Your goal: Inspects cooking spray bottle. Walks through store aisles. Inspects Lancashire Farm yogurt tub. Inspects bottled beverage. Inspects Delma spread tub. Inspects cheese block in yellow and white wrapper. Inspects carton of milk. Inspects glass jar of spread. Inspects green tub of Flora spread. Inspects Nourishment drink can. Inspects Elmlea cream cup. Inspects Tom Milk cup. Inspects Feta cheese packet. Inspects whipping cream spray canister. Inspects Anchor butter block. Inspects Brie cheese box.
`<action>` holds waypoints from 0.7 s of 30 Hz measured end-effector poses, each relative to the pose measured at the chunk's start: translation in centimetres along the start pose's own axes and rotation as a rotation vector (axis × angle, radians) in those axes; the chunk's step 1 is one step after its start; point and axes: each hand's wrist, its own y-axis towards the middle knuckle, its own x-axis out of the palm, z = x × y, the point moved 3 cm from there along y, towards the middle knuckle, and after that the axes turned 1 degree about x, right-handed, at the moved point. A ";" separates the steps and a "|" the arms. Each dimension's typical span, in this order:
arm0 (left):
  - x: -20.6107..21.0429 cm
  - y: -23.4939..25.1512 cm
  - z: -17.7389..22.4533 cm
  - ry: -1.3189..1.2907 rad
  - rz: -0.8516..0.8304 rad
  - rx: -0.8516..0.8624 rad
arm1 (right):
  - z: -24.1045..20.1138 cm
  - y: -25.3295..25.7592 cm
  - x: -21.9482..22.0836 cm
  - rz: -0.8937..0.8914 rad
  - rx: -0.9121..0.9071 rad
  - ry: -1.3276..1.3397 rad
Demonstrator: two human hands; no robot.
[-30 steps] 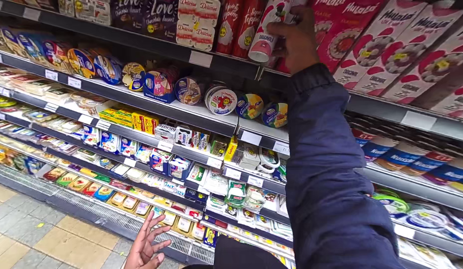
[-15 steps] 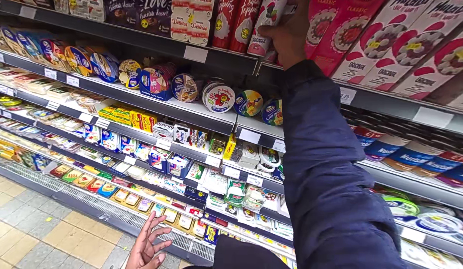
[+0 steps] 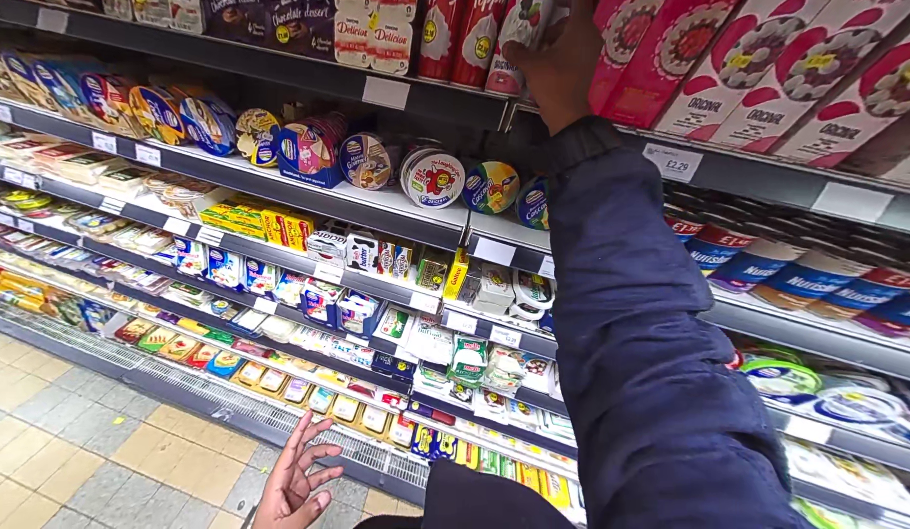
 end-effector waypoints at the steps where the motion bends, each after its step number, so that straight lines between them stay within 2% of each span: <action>1: -0.1 -0.2 0.1 0.000 0.011 -0.007 | -0.1 -0.5 -0.2 0.002 0.002 0.004; 4: -0.8 -0.7 0.7 0.059 0.058 0.003 | -1.4 -4.0 -1.8 -0.004 0.006 0.060; 7: -1.9 -1.1 1.6 0.104 0.105 0.062 | -3.1 -10.5 -3.4 -0.020 -0.036 0.188; 10: -2.3 -1.5 3.5 0.130 0.126 0.082 | -5.0 -19.5 -4.5 -0.157 -0.079 0.274; 13: -2.7 -2.0 5.4 0.140 0.099 0.093 | -6.4 -29.7 -4.5 -0.317 -0.040 0.357; 17: -3.3 -2.9 7.2 0.134 0.030 0.111 | -7.7 -42.3 -4.8 -0.379 0.001 0.551; 21: -3.2 -4.1 8.0 0.096 -0.037 0.086 | -9.1 -53.3 -6.1 -0.359 0.181 0.691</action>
